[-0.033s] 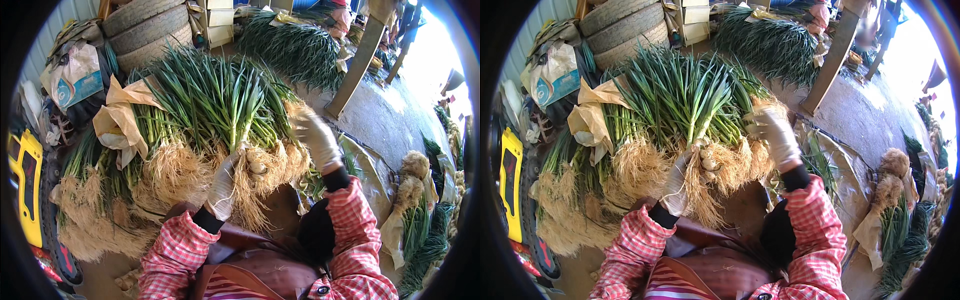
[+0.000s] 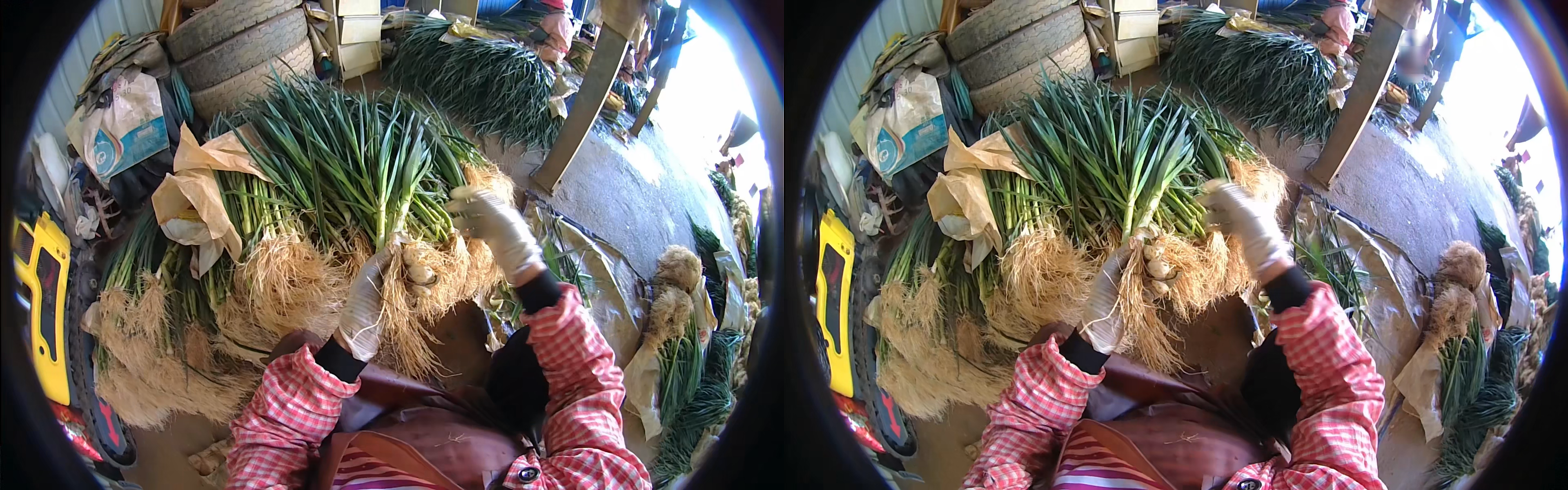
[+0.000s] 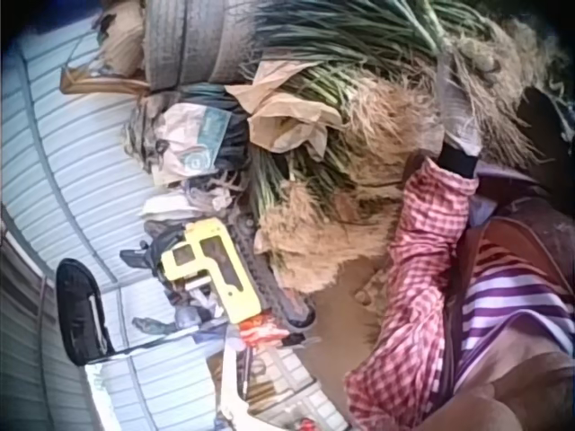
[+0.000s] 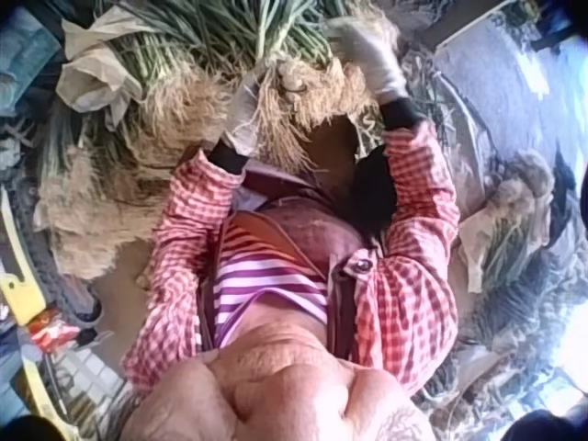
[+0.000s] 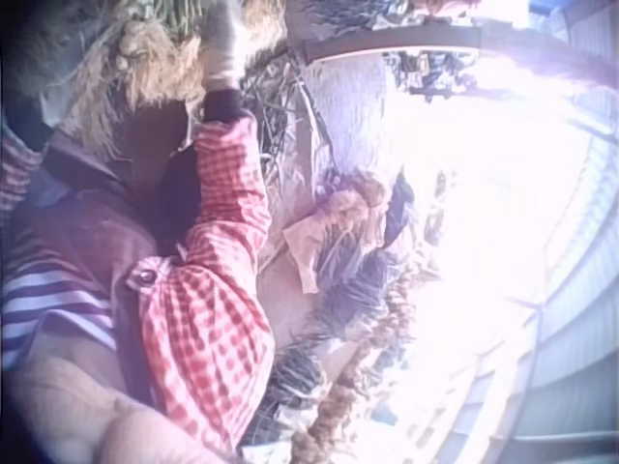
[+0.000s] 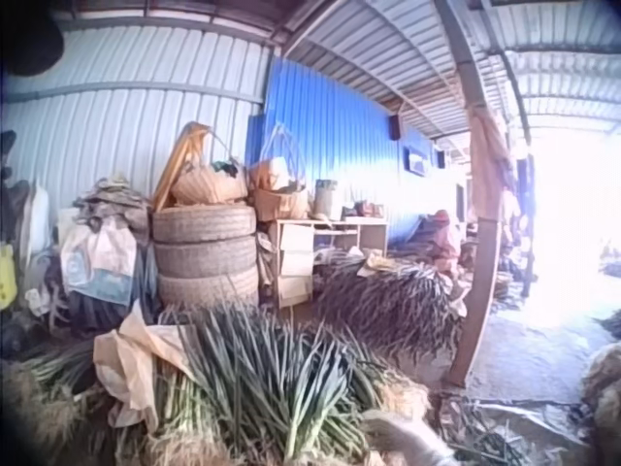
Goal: The person gathers green onions from a pile, aligns them by the roots, and ties them into bundles using a thin strip of material. The person repeats this process multiple times, creating several neat bundles of onions.
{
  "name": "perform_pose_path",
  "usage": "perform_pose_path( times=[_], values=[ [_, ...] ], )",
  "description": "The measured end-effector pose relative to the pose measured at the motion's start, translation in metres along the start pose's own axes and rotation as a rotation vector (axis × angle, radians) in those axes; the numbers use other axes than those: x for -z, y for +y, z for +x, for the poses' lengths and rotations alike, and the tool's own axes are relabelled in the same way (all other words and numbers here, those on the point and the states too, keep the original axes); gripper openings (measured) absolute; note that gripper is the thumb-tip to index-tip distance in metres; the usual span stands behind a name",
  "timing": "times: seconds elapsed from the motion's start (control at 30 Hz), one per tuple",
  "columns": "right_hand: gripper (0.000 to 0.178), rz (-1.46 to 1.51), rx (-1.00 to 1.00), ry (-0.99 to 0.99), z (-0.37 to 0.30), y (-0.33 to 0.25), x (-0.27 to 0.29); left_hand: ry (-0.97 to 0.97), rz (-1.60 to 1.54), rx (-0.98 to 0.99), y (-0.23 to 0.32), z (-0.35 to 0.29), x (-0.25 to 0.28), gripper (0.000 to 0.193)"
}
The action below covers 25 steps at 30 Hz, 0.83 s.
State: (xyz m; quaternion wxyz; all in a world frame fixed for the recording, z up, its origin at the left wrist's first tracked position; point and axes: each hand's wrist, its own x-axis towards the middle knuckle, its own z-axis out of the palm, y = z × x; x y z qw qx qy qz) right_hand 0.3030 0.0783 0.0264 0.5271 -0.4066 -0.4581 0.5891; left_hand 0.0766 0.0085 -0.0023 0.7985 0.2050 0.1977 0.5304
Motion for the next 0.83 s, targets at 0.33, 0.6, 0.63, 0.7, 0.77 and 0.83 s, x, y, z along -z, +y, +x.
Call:
perform_pose_path(
  times=[0.33,0.6,0.63,0.7,0.77,0.83],
  values=[
    [0.022,0.203,-0.382,-0.200,0.044,0.072,-0.053,-0.019,-0.094,0.104,-0.003,-0.004,0.001,0.030],
    [0.019,0.024,-0.235,-0.048,0.040,0.073,-0.045,0.197,0.278,0.136,-0.003,-0.007,-0.006,0.034],
    [0.019,0.008,-0.219,-0.047,0.038,0.071,-0.046,0.203,0.425,0.124,-0.002,-0.008,-0.006,0.033],
    [0.022,0.014,-0.293,-0.092,0.031,0.065,-0.047,0.192,0.440,0.099,-0.003,-0.009,-0.008,0.030],
    [0.024,0.100,-0.341,-0.118,0.028,0.067,-0.049,0.164,0.392,0.126,-0.007,-0.001,0.009,0.029],
    [0.030,0.165,-0.351,-0.154,0.026,0.067,-0.047,0.124,0.326,0.203,-0.006,0.002,0.013,0.030]
  ],
)
